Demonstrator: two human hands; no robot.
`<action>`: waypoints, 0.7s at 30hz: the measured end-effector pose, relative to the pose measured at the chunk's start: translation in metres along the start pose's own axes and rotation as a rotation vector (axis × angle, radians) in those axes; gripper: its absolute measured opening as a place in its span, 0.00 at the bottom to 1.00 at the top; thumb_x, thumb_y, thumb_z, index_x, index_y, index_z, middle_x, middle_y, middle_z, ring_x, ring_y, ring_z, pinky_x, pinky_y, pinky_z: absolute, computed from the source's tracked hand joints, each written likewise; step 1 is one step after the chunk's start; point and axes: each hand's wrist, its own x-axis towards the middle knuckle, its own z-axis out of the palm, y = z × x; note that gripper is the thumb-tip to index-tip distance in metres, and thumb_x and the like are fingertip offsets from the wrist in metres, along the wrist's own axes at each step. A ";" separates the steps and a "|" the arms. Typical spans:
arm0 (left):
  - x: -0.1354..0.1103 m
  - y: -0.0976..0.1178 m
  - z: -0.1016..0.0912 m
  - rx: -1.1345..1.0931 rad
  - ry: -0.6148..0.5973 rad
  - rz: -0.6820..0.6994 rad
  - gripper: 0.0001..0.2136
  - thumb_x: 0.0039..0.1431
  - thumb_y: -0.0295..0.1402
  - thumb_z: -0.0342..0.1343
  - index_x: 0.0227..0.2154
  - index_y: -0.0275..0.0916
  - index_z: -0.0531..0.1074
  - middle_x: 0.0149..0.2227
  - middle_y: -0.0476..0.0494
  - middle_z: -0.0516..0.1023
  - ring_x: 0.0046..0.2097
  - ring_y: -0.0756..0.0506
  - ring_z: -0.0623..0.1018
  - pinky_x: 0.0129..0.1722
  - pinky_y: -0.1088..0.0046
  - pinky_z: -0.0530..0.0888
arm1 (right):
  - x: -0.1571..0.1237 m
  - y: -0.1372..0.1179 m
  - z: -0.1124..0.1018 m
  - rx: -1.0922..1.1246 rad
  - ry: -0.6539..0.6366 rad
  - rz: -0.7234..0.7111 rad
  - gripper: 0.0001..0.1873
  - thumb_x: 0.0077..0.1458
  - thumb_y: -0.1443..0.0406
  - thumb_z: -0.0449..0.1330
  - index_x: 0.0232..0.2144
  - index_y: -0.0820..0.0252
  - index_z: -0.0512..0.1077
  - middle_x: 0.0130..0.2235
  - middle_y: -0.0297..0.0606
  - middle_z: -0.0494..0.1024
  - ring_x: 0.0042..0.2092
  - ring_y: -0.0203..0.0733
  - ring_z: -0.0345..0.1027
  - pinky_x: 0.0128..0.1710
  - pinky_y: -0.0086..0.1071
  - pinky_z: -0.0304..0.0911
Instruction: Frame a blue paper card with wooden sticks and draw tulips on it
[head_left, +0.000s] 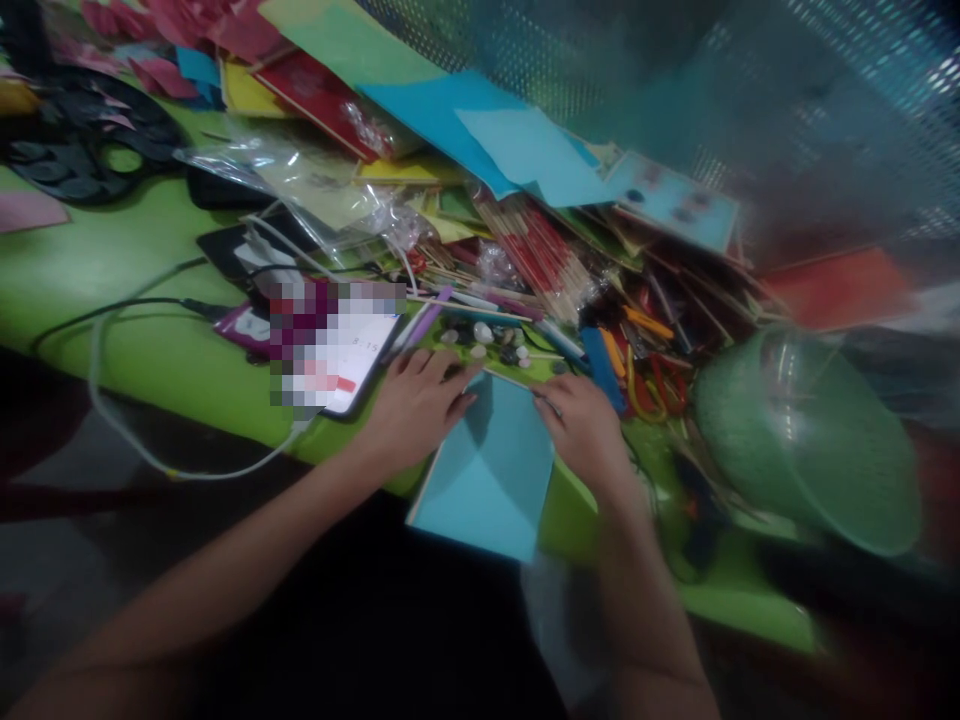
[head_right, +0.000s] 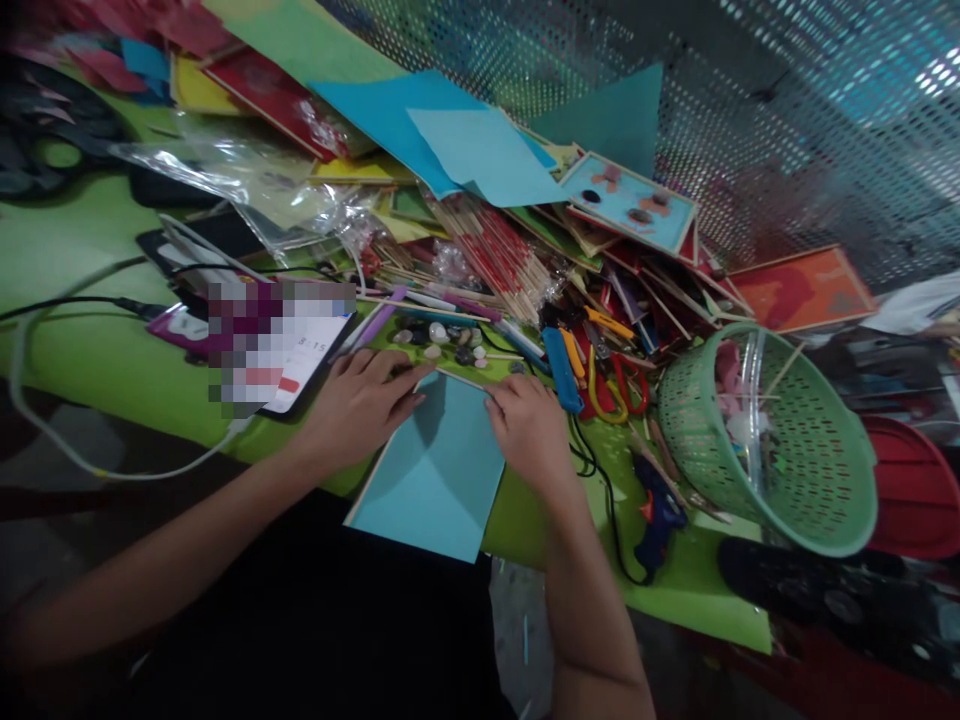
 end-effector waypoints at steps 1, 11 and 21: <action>0.000 0.000 0.000 0.012 -0.006 0.009 0.19 0.74 0.37 0.52 0.63 0.44 0.72 0.55 0.35 0.78 0.54 0.32 0.76 0.52 0.49 0.74 | 0.000 0.000 0.001 -0.003 0.004 -0.004 0.16 0.71 0.64 0.55 0.49 0.58 0.82 0.46 0.45 0.84 0.49 0.54 0.74 0.49 0.45 0.67; 0.000 0.001 -0.001 -0.044 0.014 -0.028 0.16 0.73 0.37 0.52 0.59 0.45 0.75 0.55 0.37 0.79 0.55 0.33 0.76 0.54 0.50 0.73 | -0.001 0.002 0.002 0.012 0.046 -0.025 0.16 0.71 0.64 0.55 0.51 0.57 0.82 0.46 0.46 0.84 0.49 0.54 0.74 0.49 0.45 0.67; -0.007 -0.006 0.004 -0.045 0.126 -0.063 0.16 0.75 0.36 0.49 0.55 0.44 0.78 0.49 0.39 0.80 0.52 0.35 0.77 0.52 0.54 0.73 | -0.001 0.001 0.001 0.066 0.053 -0.053 0.17 0.70 0.65 0.55 0.53 0.58 0.82 0.49 0.48 0.83 0.50 0.54 0.75 0.52 0.46 0.69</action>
